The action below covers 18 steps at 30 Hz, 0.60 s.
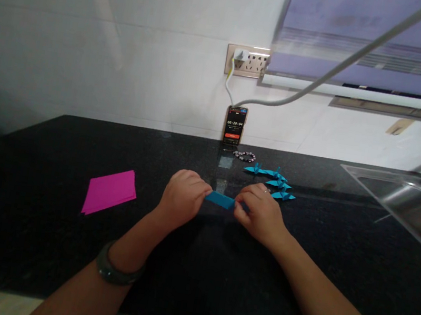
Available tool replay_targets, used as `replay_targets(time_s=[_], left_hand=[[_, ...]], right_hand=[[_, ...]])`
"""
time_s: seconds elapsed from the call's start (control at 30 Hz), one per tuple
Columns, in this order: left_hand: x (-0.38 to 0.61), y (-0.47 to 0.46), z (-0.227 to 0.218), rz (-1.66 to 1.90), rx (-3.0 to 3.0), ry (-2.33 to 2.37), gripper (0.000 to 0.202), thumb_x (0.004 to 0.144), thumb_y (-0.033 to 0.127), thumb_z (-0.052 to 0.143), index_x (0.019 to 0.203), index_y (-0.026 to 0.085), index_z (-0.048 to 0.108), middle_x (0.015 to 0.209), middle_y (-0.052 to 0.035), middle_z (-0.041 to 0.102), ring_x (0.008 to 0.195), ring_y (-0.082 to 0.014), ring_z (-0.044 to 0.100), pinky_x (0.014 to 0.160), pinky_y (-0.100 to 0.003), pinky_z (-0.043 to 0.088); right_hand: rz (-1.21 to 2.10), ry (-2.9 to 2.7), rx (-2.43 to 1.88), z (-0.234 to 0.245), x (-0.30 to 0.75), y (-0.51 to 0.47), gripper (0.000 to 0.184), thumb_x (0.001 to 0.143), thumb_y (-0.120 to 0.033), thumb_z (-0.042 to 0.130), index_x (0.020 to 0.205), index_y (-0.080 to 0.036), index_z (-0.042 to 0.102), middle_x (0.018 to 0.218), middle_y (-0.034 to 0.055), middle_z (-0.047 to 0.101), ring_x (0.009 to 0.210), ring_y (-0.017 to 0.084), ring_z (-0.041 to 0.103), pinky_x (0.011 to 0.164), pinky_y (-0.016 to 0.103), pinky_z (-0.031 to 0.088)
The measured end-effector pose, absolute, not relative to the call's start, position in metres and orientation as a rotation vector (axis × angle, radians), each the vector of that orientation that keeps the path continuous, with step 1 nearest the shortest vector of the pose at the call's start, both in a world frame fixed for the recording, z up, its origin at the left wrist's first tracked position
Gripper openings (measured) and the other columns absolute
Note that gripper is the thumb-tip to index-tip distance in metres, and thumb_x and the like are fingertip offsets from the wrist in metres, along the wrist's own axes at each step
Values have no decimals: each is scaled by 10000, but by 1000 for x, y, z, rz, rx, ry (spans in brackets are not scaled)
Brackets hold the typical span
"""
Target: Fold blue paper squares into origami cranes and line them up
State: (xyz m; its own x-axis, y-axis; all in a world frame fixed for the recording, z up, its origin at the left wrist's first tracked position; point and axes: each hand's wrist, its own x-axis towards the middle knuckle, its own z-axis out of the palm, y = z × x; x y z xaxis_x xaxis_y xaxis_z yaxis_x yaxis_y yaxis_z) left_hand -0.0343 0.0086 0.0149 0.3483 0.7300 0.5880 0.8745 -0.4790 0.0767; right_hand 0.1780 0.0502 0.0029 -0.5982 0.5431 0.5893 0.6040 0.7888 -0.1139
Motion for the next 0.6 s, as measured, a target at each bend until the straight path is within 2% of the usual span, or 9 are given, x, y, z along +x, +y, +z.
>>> replay_targets(time_s=[0.13, 0.27, 0.37, 0.5, 0.6], left_hand=[[-39, 11, 14, -865, -2284, -1539, 186, 805, 199, 446, 773, 164, 626, 759, -45, 640, 765, -179, 520, 724, -334, 362], [-24, 6, 10, -804, -2472, -1390, 208, 819, 201, 425, 770, 162, 623, 742, -45, 628, 789, -174, 520, 746, -330, 364], [-12, 2, 8, -831, -2526, -1360, 248, 840, 231, 396, 766, 153, 620, 739, -50, 622, 782, -168, 521, 746, -326, 371], [-17, 3, 9, -866, -2515, -1376, 232, 834, 218, 410, 778, 164, 629, 748, -40, 632, 784, -167, 528, 751, -326, 379], [-29, 7, 12, -1030, -2323, -1502, 218, 825, 215, 430, 778, 155, 635, 743, -51, 639, 759, -170, 537, 747, -334, 392]], right_hand=[[-149, -2238, -917, 6, 183, 53, 125, 766, -205, 499, 747, -140, 603, 796, 83, 577, 803, 197, 491, 757, 340, 394], [-110, -2309, -816, 7, 175, 42, 302, 788, -305, 510, 1033, -138, 568, 992, 102, 571, 924, 221, 471, 788, 344, 392], [-70, -2468, -711, 5, 167, 36, 197, 833, -254, 445, 905, -167, 607, 873, 69, 603, 866, 195, 491, 779, 330, 386], [-32, -2477, -695, 2, 168, 39, 186, 831, -213, 432, 812, -161, 609, 782, 62, 601, 790, 174, 501, 750, 325, 385], [-10, -2381, -748, 2, 173, 43, 169, 813, -208, 451, 766, -156, 604, 756, 66, 593, 761, 173, 496, 723, 324, 387]])
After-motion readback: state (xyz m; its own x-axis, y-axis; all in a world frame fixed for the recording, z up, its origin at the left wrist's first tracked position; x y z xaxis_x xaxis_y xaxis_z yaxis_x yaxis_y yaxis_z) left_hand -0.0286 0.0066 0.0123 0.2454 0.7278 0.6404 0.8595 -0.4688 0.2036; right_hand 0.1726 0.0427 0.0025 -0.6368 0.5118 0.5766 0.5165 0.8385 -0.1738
